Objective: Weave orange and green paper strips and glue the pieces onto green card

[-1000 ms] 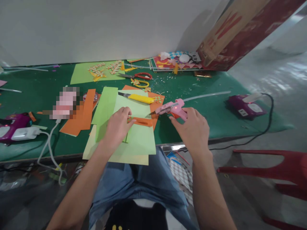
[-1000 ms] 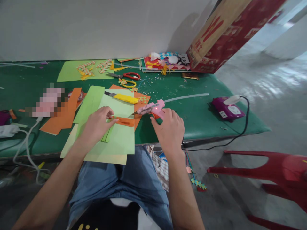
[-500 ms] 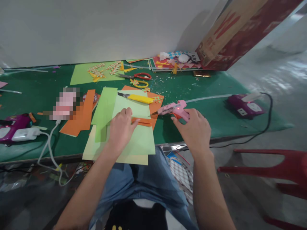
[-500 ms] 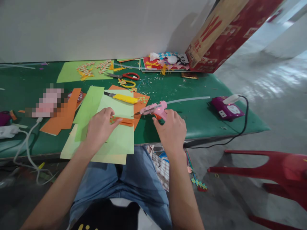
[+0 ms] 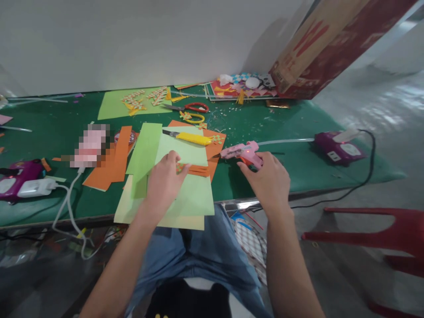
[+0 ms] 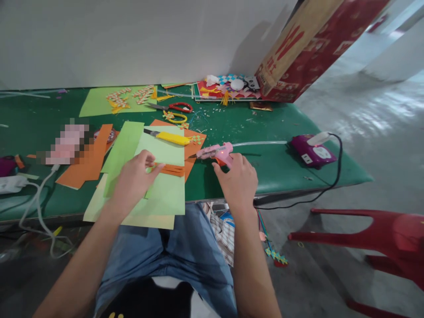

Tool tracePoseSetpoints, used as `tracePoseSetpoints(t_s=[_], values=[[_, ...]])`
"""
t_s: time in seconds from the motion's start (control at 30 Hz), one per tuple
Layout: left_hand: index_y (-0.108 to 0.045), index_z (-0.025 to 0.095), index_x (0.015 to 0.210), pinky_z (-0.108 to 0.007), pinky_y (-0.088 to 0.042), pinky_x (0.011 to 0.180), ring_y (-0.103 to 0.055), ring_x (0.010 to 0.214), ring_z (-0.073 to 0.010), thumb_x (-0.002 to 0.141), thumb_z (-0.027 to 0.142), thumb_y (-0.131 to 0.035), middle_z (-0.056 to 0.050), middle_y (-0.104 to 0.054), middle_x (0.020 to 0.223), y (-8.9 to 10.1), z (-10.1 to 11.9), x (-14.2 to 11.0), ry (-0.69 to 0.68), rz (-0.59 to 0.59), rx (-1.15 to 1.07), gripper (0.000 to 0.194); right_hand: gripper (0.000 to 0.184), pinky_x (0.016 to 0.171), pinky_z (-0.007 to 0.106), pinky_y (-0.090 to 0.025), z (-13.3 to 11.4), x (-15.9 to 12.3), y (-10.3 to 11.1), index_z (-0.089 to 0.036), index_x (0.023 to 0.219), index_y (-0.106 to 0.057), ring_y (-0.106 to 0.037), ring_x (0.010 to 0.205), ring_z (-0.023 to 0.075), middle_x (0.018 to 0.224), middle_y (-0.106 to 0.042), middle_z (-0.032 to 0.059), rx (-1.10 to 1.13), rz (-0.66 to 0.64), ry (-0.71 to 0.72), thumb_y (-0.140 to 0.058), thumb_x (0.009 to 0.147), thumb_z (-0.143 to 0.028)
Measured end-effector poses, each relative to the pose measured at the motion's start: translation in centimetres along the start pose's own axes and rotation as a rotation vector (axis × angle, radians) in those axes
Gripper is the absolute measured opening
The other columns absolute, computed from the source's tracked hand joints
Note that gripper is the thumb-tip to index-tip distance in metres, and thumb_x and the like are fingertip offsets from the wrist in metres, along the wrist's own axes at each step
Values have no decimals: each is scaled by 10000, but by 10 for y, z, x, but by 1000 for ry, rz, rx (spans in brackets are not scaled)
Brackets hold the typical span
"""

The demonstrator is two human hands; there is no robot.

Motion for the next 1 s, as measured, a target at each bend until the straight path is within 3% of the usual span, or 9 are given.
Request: tracePoseSetpoints(t_s=[0.07, 0.13, 0.27, 0.37, 0.47, 0.73, 1.0], values=[[-519, 200, 928, -315, -513, 780, -667, 911, -192, 888, 242, -555, -56, -687, 994, 6, -12, 1, -24, -2, -127, 68, 353, 787, 426, -430, 1, 2, -2, -156, 989, -574, -577, 895, 301, 989, -644, 166, -8, 1, -23, -603, 767, -430], [-547, 207, 993, -343, -500, 875, -632, 1045, -210, 860, 190, -565, -60, -675, 1099, 12, -21, 1, -76, -6, -119, 136, 357, 799, 431, -428, 2, 3, -4, -148, 1006, -577, -563, 920, 308, 986, -642, 170, -17, 22, -38, -603, 768, -414], [-509, 193, 1243, -393, -442, 1009, -550, 1212, -235, 868, 215, -548, -97, -583, 1324, 9, -27, 3, -159, -184, -57, 378, 365, 820, 445, -425, 4, 3, -9, -132, 1016, -595, -529, 947, 313, 963, -640, 169, -40, 88, -39, -591, 780, -410], [-500, 169, 1282, -387, -402, 1057, -525, 1241, -221, 874, 184, -525, -104, -577, 1334, 6, -25, 6, -212, -241, -43, 408, 381, 813, 450, -424, 7, 3, -12, -133, 1022, -610, -512, 935, 308, 952, -627, 164, -38, 166, -11, -557, 802, -439], [-510, 167, 1271, -375, -405, 1044, -534, 1210, -212, 865, 156, -526, -92, -623, 1245, 7, -22, 8, -247, -254, -44, 406, 396, 803, 457, -418, 8, 2, -14, -135, 1039, -612, -509, 907, 308, 949, -621, 167, -40, 217, 43, -502, 834, -455], [-517, 203, 1254, -372, -404, 1026, -523, 1186, -217, 835, 112, -516, -76, -601, 1173, 11, -16, 11, -264, -293, -25, 429, 448, 790, 469, -407, 6, -2, -17, -120, 1115, -597, -515, 935, 334, 981, -626, 198, -62, 195, 69, -450, 869, -463], [-601, 227, 1173, -292, -497, 869, -645, 915, -161, 782, 91, -587, -40, -656, 1072, 16, -22, 17, -185, -251, -182, 414, 473, 806, 480, -405, 5, -2, -17, -90, 1137, -595, -516, 957, 345, 990, -630, 217, -74, 161, 50, -453, 866, -451]])
Point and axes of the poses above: each hand's wrist, its own x-axis towards the middle knuckle, its own y-axis out of the back of the hand, z = x × y, the point moved 4 cm from there along x, towards the middle knuckle
